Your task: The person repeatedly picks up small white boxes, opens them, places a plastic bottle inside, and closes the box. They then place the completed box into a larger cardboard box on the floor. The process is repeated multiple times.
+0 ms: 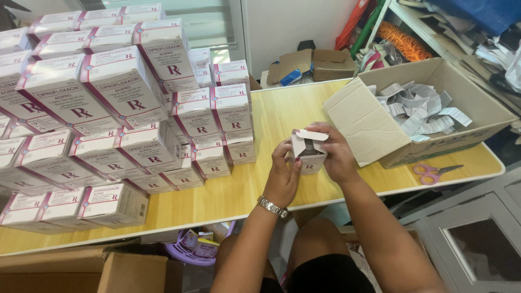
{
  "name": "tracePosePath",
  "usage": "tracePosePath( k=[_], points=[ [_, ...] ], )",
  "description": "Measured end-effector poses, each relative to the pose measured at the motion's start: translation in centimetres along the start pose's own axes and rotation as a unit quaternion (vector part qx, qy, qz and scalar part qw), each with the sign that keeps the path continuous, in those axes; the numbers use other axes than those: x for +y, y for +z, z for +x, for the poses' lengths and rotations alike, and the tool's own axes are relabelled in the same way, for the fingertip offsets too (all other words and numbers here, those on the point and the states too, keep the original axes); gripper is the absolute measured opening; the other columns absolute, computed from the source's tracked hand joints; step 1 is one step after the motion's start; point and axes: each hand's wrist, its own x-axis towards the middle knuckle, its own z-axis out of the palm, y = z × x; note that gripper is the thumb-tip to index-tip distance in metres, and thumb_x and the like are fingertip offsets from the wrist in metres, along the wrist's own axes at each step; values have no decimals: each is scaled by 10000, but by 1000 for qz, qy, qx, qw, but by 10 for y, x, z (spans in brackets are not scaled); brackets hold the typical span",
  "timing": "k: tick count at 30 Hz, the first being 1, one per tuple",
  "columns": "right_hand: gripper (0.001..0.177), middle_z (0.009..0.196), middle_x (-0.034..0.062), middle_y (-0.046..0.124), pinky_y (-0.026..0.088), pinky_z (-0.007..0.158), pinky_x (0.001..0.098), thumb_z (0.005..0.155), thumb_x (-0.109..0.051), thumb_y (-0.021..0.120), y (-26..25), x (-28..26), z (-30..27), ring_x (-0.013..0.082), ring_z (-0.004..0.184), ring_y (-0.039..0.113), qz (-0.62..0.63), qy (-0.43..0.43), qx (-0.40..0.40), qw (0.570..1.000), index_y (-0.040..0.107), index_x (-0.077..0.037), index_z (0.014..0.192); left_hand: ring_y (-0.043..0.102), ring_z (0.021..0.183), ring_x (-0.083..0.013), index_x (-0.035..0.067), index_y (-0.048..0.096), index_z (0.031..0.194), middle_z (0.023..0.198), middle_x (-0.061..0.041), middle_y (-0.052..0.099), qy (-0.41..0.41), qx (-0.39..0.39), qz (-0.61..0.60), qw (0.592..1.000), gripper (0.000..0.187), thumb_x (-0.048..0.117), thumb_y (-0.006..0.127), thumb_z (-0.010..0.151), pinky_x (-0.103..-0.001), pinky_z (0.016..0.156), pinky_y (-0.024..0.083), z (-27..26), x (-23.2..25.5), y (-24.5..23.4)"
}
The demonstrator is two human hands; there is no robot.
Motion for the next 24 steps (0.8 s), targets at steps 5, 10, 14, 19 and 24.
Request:
tracePosePath(
  k=[5, 10, 14, 19, 24],
  points=[
    [241, 1322, 128, 611, 453, 1111, 362, 1023, -150, 588, 5, 4, -10, 229, 1261, 577, -166, -96, 49, 980, 666, -35, 1220, 512, 1368, -332, 51, 262, 1498, 1512, -184, 430, -43, -13, -22, 999, 547, 161, 551, 1048, -462, 1103, 469, -1, -1, 0],
    [89, 1318, 153, 594, 462, 1097, 370, 1025, -136, 646, 21, 3, -17, 260, 1269, 571, -268, -141, 33, 953, 660, -54, 1057, 506, 1396, -345, 56, 342, 1418, 1551, -198, 425, -21, -16, -32, 999, 432, 150, 565, 1061, -463, 1081, 481, 0, -1, -2],
    [159, 1300, 165, 621, 473, 1063, 386, 1032, -153, 609, 28, -4, -20, 277, 1239, 596, -332, -138, 56, 931, 664, -27, 1113, 520, 1389, -326, 58, 324, 1421, 1555, -191, 431, -46, -15, -44, 998, 430, 152, 550, 1068, -447, 1088, 484, -1, -4, 0],
    [133, 1285, 168, 679, 478, 1112, 445, 1062, -120, 591, 27, -14, -14, 349, 1370, 574, -325, -142, 53, 933, 675, -22, 1093, 528, 1385, -311, 55, 305, 1430, 1558, -188, 427, -45, -21, -43, 998, 452, 154, 560, 1070, -433, 1084, 491, -2, -9, 0],
    [101, 1278, 157, 679, 457, 1149, 472, 1059, -106, 573, 27, -19, -13, 387, 1394, 564, -394, -148, 34, 907, 645, -37, 1076, 530, 1366, -319, 83, 306, 1528, 1535, -200, 439, -34, -27, -16, 999, 537, 127, 561, 1057, -417, 1077, 497, 0, -5, -3]
  ],
)
